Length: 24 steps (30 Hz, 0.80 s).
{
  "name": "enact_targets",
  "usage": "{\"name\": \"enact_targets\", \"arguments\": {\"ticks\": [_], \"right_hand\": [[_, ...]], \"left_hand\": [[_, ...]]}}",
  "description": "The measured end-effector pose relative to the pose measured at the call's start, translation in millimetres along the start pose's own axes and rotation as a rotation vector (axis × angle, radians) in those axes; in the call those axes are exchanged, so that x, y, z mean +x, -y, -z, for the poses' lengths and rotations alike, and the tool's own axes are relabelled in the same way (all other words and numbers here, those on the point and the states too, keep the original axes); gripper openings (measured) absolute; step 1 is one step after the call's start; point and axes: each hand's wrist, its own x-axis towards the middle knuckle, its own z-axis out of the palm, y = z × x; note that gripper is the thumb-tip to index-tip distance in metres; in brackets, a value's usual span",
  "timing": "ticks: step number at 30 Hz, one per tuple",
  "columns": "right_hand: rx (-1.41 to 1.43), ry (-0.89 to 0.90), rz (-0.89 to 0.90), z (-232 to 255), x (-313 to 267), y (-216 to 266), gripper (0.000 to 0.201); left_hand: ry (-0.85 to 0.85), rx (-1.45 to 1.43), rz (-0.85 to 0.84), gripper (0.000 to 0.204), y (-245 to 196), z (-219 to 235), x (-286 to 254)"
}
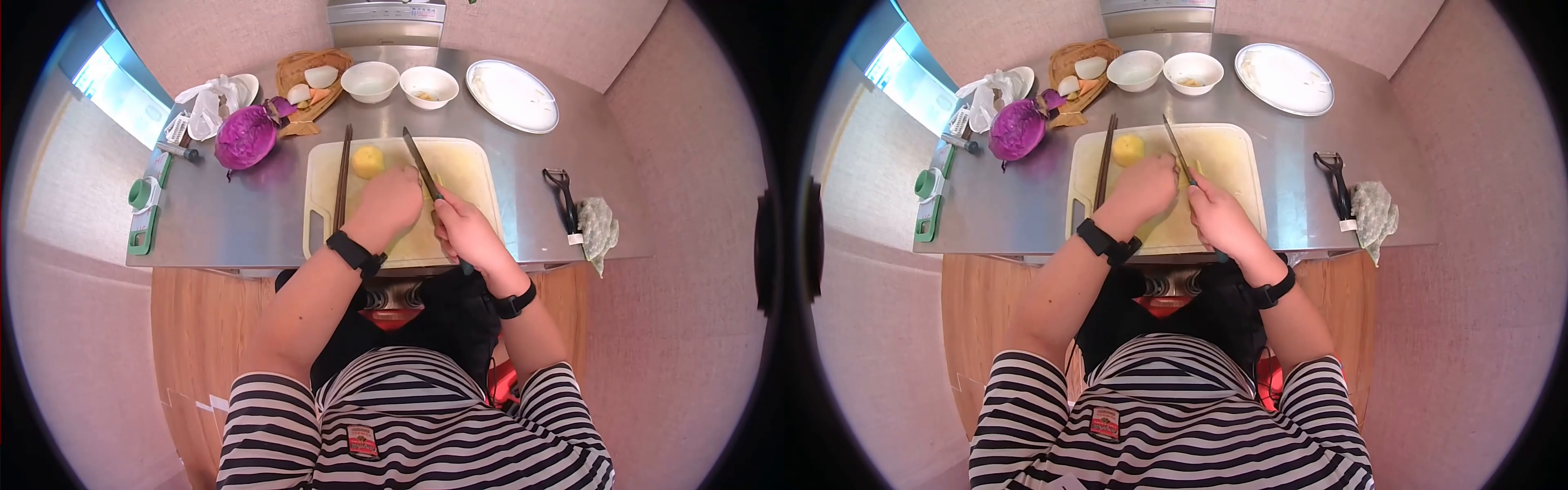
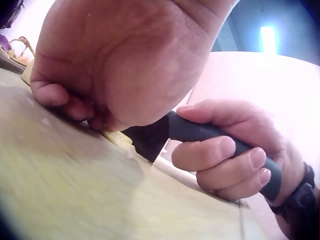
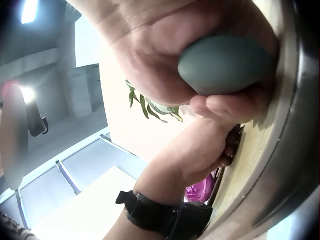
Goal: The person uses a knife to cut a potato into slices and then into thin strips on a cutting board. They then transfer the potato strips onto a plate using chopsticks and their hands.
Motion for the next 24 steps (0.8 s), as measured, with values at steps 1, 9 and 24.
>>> {"name": "enact_targets", "arguments": {"ticks": [1,9,24], "right_hand": [[0.056,0.010,-0.001,0.7,0.1,-0.8,0.051],[0.124,-0.012,0.071,1.2,-6.9,-1.0,0.050],[0.043,0.014,0.025,0.9,-7.9,4.5,0.048]], "left_hand": [[-0.007,0.006,-0.027,0.023,-0.3,1.0,-0.6],[-0.029,0.106,-0.214,0.019,6.7,-2.3,-0.1],[-0.031,0.051,-0.120,0.016,3.2,-1.8,-1.1]]}}
